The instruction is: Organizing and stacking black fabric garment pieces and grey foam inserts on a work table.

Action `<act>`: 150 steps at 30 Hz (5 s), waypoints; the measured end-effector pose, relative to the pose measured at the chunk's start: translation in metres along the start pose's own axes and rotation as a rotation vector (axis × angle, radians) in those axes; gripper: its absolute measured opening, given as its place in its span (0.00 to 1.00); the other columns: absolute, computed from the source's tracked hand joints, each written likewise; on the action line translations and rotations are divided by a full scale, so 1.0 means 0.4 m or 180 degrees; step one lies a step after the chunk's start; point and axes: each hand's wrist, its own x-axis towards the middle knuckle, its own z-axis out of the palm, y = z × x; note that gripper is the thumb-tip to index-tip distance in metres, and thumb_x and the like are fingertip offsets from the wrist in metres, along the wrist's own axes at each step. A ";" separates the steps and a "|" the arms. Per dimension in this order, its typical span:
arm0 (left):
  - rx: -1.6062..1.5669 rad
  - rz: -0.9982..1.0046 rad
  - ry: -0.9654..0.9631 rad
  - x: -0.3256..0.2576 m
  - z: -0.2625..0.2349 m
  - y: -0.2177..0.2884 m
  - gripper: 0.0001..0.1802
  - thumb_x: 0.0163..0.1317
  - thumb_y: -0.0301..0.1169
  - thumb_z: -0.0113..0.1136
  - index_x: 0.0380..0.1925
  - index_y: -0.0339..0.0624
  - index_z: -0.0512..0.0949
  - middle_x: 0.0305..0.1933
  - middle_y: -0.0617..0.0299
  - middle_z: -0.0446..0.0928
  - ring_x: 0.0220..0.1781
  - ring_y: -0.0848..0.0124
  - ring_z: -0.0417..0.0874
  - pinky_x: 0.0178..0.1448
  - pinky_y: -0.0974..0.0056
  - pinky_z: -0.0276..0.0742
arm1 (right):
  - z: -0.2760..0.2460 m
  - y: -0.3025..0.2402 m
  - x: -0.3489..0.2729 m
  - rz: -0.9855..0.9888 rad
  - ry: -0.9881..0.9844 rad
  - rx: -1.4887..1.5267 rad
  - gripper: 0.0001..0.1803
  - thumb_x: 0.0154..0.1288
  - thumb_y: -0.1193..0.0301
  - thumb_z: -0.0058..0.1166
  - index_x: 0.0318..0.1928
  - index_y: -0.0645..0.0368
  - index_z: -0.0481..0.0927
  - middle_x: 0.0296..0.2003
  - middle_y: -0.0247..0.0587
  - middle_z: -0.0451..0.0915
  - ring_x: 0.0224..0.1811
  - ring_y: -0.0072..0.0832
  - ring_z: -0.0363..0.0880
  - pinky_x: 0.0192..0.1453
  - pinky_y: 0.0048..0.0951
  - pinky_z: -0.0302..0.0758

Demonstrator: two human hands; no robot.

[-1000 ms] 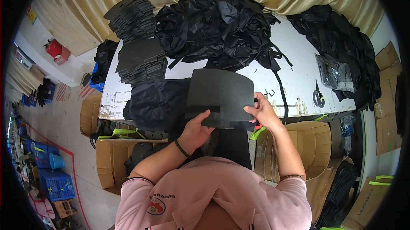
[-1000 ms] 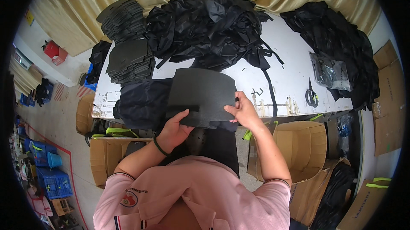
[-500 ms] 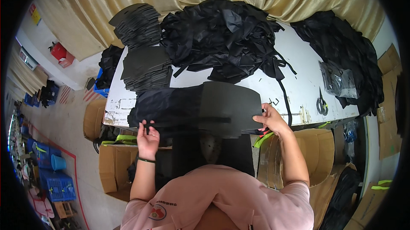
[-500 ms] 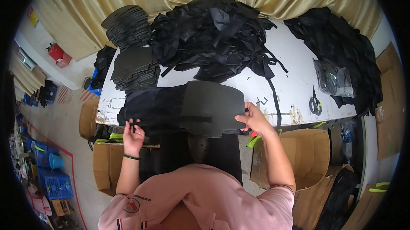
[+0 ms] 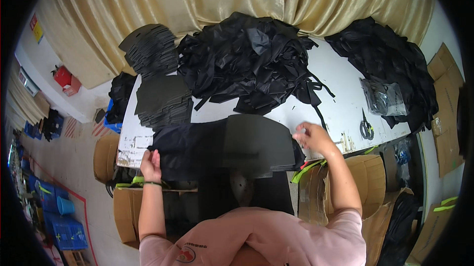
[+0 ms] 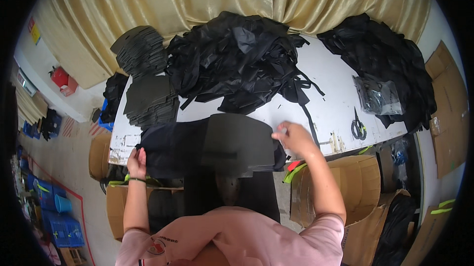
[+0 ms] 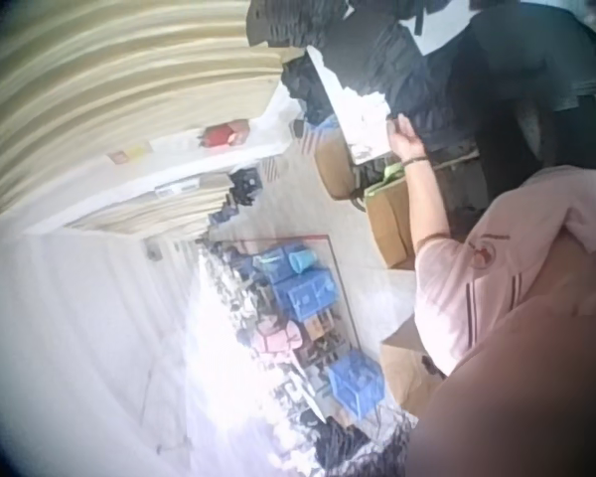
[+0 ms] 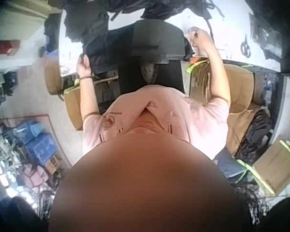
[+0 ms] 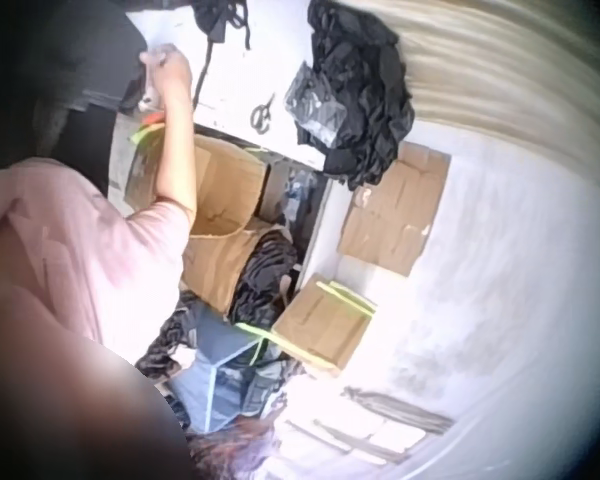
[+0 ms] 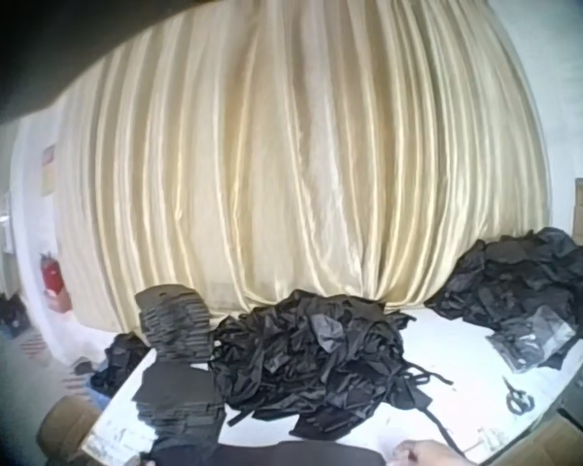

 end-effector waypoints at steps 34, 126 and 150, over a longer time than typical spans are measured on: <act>0.1251 0.0676 -0.2707 -0.321 0.723 -0.004 0.14 0.69 0.30 0.53 0.51 0.37 0.75 0.48 0.60 0.78 0.49 0.69 0.79 0.54 0.64 0.74 | -0.064 -0.757 0.045 -0.3418 -0.2208 0.1109 0.22 0.66 0.66 0.58 0.58 0.61 0.76 0.51 0.44 0.81 0.55 0.25 0.77 0.60 0.27 0.72; 0.0963 0.3874 -0.2129 -0.453 0.693 0.081 0.38 0.59 0.35 0.66 0.65 0.37 0.57 0.57 0.52 0.64 0.55 0.66 0.70 0.64 0.62 0.64 | -0.174 -1.080 -0.021 -0.3549 0.0414 0.3082 0.11 0.55 0.87 0.57 0.40 0.68 0.76 0.28 0.47 0.80 0.26 0.29 0.83 0.30 0.26 0.81; 0.4518 0.4271 -0.2176 -0.174 0.151 0.235 0.18 0.44 0.14 0.55 0.37 0.39 0.80 0.40 0.53 0.79 0.47 0.53 0.78 0.54 0.56 0.73 | -0.065 -0.029 -0.005 -0.0295 -0.1138 0.2240 0.05 0.63 0.78 0.57 0.39 0.58 0.79 0.32 0.28 0.77 0.32 0.17 0.77 0.33 0.24 0.81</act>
